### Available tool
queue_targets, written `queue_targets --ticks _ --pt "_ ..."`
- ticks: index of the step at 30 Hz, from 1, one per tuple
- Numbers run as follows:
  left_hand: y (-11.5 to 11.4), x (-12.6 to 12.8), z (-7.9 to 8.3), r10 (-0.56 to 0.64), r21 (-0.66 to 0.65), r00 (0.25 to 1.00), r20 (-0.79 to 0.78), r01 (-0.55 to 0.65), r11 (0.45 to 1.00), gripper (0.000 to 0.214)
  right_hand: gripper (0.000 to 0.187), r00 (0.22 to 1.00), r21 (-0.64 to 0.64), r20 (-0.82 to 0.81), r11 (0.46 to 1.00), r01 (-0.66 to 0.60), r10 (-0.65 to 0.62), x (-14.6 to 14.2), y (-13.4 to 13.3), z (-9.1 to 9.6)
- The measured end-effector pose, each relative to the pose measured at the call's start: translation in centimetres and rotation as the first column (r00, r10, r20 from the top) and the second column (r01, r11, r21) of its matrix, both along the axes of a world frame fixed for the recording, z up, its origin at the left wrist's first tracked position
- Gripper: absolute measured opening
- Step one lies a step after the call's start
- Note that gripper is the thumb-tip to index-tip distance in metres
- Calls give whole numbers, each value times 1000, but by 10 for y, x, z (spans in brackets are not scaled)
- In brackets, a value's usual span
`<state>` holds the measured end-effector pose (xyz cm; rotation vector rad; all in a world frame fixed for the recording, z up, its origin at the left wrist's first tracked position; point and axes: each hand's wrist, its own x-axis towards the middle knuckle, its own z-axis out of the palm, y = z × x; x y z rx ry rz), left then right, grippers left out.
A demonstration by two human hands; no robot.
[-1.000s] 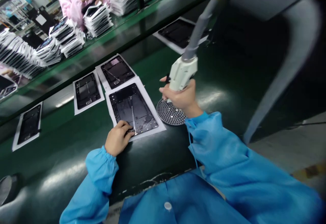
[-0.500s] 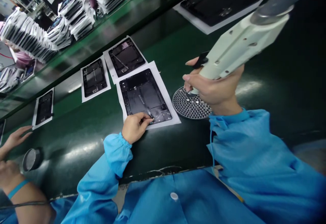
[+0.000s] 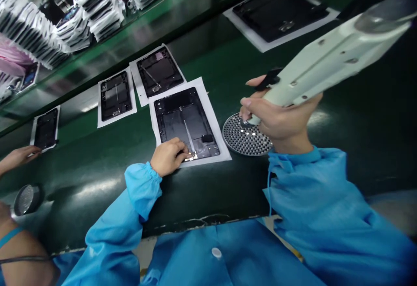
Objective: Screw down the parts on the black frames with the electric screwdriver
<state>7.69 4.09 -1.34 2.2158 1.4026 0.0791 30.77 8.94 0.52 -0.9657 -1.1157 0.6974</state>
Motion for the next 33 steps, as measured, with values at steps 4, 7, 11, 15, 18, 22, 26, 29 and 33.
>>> queue_targets --ticks 4,7,11,15,18,22,26,29,33 --pt "-11 -7 -1 -113 115 993 -32 116 987 19 20 999 -14 20 1000 -25 25 -1 -2 2" --pt "-24 -16 -6 -207 307 976 -64 217 927 25 22 997 -25 11 997 -70 70 -2 -2 4" --pt "-24 -19 -15 -211 494 971 -110 237 836 27 26 981 5 -67 983 -183 182 -16 -8 7" --pt "-5 -12 -30 -148 504 988 -47 151 850 27 26 954 -12 -89 958 -288 286 -45 -16 6" --pt "3 -8 -38 -119 483 993 -5 106 869 27 25 955 -66 -30 952 -298 296 -64 -17 0" --pt "1 -7 -41 -117 487 993 16 95 868 25 24 954 -98 8 950 -298 300 -75 -14 -10" --pt "-1 -5 -40 -126 495 992 22 99 863 25 25 940 -134 23 932 -336 341 -76 -13 -18" --pt "0 -4 -40 -120 487 992 24 93 868 26 19 939 -144 70 934 -326 338 -76 -15 -22" --pt "-1 -3 -40 -113 474 993 25 88 876 26 19 927 -117 148 936 -331 346 -75 -17 -25"
